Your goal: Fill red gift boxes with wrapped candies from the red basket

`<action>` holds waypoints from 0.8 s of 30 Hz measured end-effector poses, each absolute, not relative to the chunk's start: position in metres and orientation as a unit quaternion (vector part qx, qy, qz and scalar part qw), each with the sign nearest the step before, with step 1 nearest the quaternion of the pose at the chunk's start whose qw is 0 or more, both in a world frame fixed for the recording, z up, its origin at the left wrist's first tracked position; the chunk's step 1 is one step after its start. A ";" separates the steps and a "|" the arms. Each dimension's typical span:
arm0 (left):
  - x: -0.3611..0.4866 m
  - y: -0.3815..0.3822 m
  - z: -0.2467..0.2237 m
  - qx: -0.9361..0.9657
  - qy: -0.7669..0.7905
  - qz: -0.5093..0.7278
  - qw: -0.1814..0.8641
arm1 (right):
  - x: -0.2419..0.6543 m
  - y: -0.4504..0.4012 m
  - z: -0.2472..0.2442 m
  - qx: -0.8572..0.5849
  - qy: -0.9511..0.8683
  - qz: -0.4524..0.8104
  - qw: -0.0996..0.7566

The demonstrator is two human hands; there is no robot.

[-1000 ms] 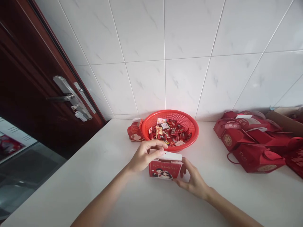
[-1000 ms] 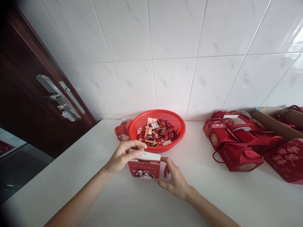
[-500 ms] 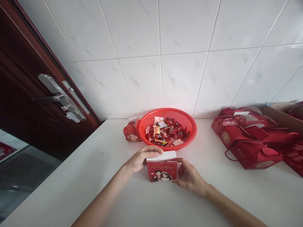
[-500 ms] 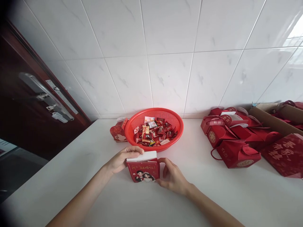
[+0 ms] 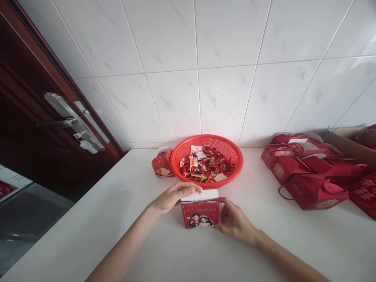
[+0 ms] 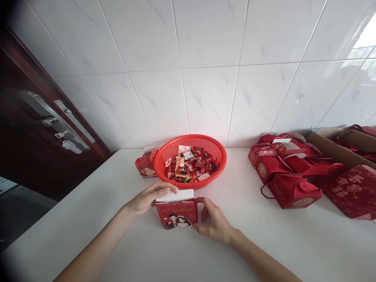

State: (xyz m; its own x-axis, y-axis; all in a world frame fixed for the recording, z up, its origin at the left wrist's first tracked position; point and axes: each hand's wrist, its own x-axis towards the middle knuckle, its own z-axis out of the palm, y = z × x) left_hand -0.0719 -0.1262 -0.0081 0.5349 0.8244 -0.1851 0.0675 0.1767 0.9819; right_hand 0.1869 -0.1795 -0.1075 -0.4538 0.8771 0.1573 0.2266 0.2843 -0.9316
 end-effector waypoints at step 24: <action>-0.014 0.003 0.006 0.803 0.520 -0.216 0.194 | 0.189 -0.177 -0.110 -0.382 -0.708 0.474 0.358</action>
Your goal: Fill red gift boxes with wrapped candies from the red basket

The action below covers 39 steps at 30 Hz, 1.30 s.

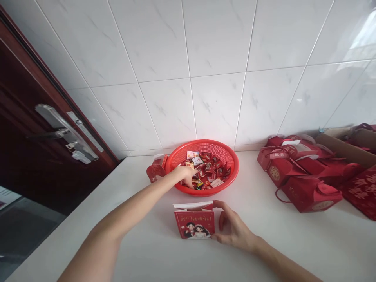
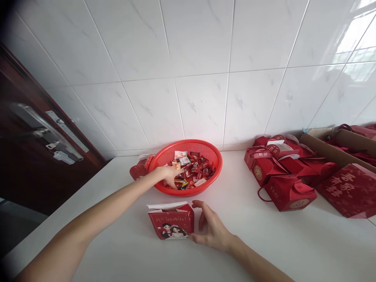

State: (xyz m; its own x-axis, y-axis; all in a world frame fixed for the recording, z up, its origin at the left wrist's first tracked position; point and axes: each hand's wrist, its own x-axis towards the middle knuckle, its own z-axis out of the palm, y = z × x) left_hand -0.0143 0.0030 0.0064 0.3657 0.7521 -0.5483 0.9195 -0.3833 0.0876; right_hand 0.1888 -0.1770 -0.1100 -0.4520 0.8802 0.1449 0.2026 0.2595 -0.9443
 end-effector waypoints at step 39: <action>0.060 -0.004 0.016 0.947 0.264 -0.126 0.130 | 0.188 -0.175 -0.109 -0.385 -0.711 0.472 0.352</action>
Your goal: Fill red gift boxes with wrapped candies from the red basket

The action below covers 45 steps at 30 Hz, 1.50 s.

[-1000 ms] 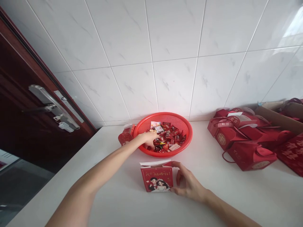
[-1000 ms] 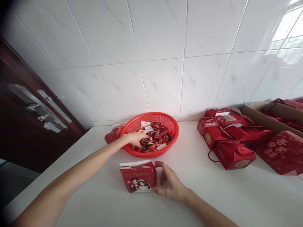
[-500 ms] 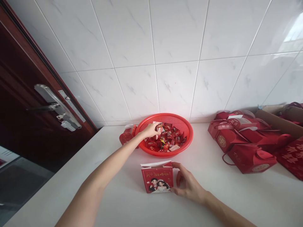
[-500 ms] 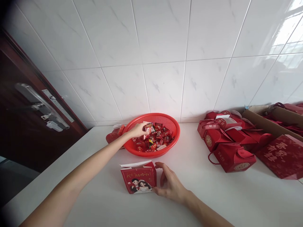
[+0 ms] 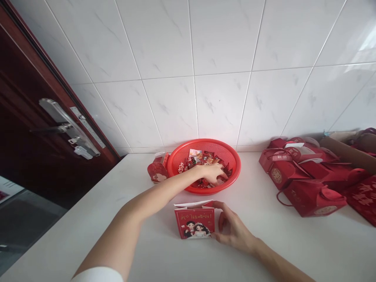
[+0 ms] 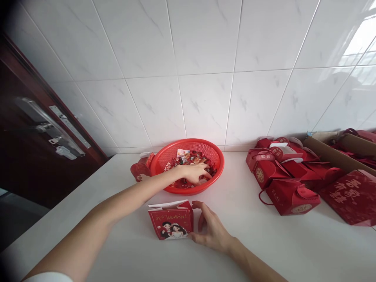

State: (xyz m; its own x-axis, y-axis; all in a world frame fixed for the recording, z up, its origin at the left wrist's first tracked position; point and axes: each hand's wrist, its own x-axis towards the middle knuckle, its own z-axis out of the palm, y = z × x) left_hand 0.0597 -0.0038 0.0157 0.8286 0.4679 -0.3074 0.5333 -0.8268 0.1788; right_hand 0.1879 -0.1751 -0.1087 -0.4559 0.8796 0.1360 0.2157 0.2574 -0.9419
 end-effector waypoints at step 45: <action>0.027 0.025 0.005 0.941 0.299 -0.068 0.143 | 0.190 -0.175 -0.109 -0.373 -0.714 0.477 0.351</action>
State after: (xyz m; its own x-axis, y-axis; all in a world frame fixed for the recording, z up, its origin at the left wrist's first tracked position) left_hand 0.0275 0.0249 0.0054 0.8120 0.5429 -0.2145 0.5821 -0.7802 0.2291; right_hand 0.1896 -0.1750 -0.1091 -0.4748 0.8680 0.1455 0.1976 0.2662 -0.9435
